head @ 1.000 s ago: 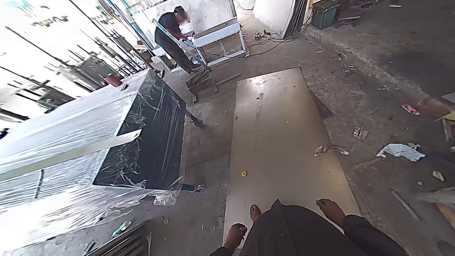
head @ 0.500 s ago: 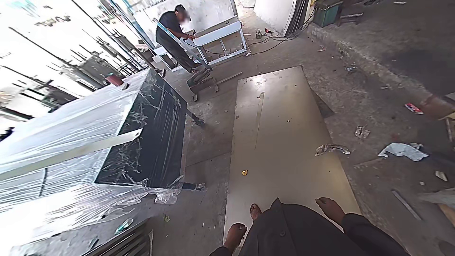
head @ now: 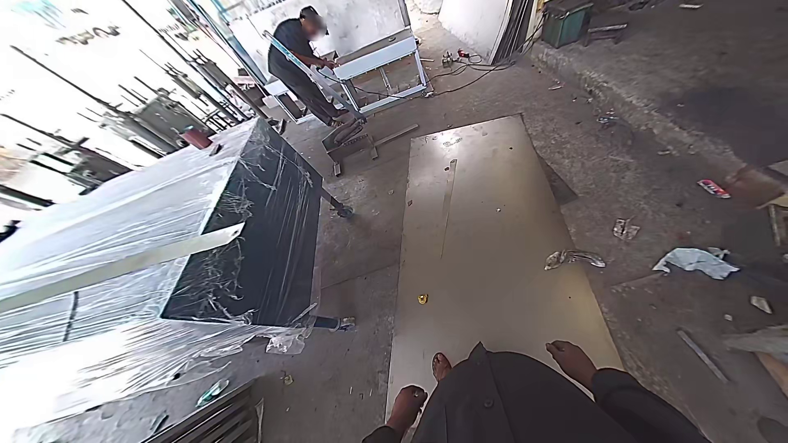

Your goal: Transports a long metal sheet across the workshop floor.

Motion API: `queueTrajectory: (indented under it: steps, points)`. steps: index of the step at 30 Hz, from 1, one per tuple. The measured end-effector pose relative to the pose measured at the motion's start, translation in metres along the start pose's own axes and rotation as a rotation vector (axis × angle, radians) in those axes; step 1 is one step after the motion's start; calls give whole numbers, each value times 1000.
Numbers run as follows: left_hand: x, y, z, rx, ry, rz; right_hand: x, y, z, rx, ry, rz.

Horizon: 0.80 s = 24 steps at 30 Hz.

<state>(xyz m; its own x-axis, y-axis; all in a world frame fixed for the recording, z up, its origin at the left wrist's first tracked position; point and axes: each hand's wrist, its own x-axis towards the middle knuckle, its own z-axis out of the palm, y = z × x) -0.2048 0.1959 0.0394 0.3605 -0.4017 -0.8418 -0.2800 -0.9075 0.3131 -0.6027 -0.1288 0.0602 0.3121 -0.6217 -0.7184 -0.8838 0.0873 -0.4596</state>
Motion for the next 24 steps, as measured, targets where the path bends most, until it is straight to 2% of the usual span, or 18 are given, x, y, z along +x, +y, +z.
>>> queueTrajectory:
  steps: [2, 8, 14, 24]
  points:
    - [13, -12, 5, 1, -1, 12, 1, 2, 1, -2, 3, -5]
    - [3, 1, 1, -13, -5, -39, 1, 0, 0, -10, 0, 1]
    - [13, -10, 4, -13, -3, -1, 0, 0, 0, -14, -7, 5]
    - [4, -4, 2, -30, -7, 0, 0, -3, 1, -21, -14, 9]
